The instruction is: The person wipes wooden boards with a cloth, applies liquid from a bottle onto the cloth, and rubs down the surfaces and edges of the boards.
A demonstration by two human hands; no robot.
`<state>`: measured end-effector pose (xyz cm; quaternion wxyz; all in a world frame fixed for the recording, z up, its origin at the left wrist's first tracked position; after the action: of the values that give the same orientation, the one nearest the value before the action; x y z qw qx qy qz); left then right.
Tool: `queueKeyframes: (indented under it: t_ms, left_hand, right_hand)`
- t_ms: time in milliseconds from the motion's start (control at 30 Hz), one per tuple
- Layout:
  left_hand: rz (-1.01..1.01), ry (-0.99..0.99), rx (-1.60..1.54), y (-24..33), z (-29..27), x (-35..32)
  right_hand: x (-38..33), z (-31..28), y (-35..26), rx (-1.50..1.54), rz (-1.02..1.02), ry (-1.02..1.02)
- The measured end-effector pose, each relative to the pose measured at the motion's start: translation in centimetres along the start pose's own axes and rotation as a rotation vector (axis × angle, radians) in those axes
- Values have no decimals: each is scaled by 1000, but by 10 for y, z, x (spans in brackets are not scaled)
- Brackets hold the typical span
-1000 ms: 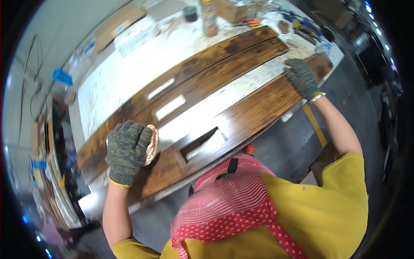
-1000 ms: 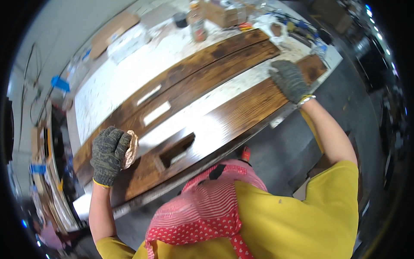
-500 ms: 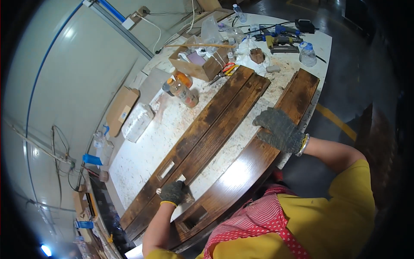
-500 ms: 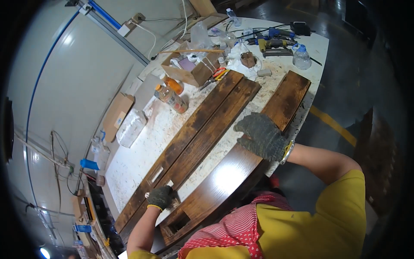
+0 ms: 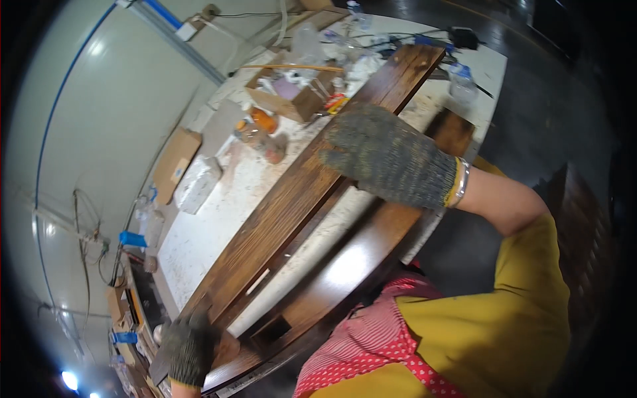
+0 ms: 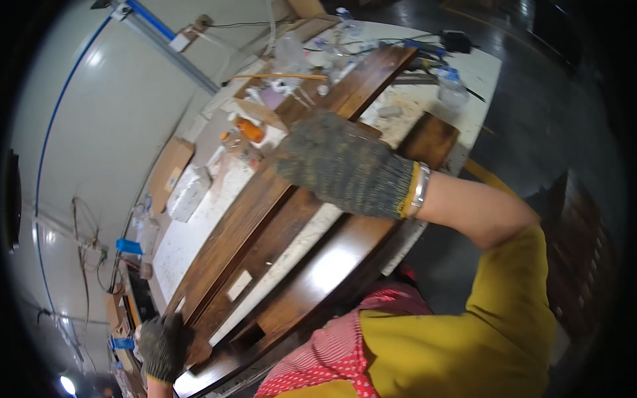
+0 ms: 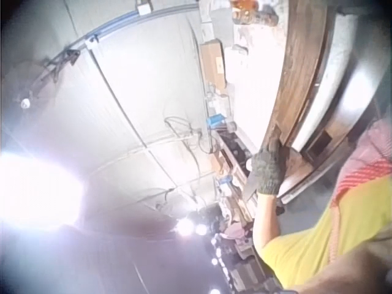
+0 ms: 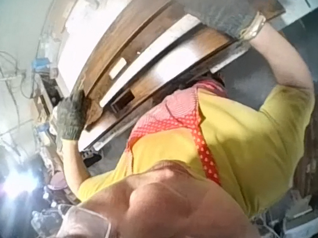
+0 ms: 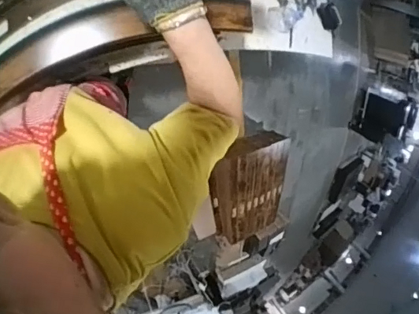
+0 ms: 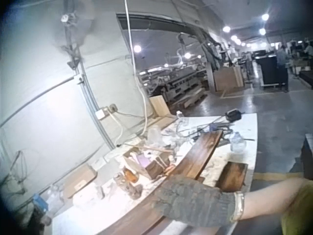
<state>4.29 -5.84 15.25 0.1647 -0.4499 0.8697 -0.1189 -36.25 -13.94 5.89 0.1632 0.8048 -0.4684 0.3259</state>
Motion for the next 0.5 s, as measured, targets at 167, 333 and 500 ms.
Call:
queueKeyframes:
  t_ms: [167,333,500]
  left_hand:
    - [36,-41,-53,46,-6,-45]
    - [129,-21,-68,79,50,-41]
    - [53,-66,97,79,86,-46]
  right_hand:
    - [-32,-33,-16,-91,-132,12]
    - [-87,-3,-13,43,6,-317]
    - [-112,21,-15,33,140,-534]
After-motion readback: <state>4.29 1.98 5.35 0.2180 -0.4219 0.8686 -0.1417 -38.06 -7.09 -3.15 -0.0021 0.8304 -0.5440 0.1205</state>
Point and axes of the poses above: each hand's wrist, its own x-axis towards the middle knuckle, its own z-axis out of the palm, y = z × x, the point moved 2 cm from there along x, towards the middle knuckle, and after that the axes turned 13 degrees about z, right-handed, at the moved point
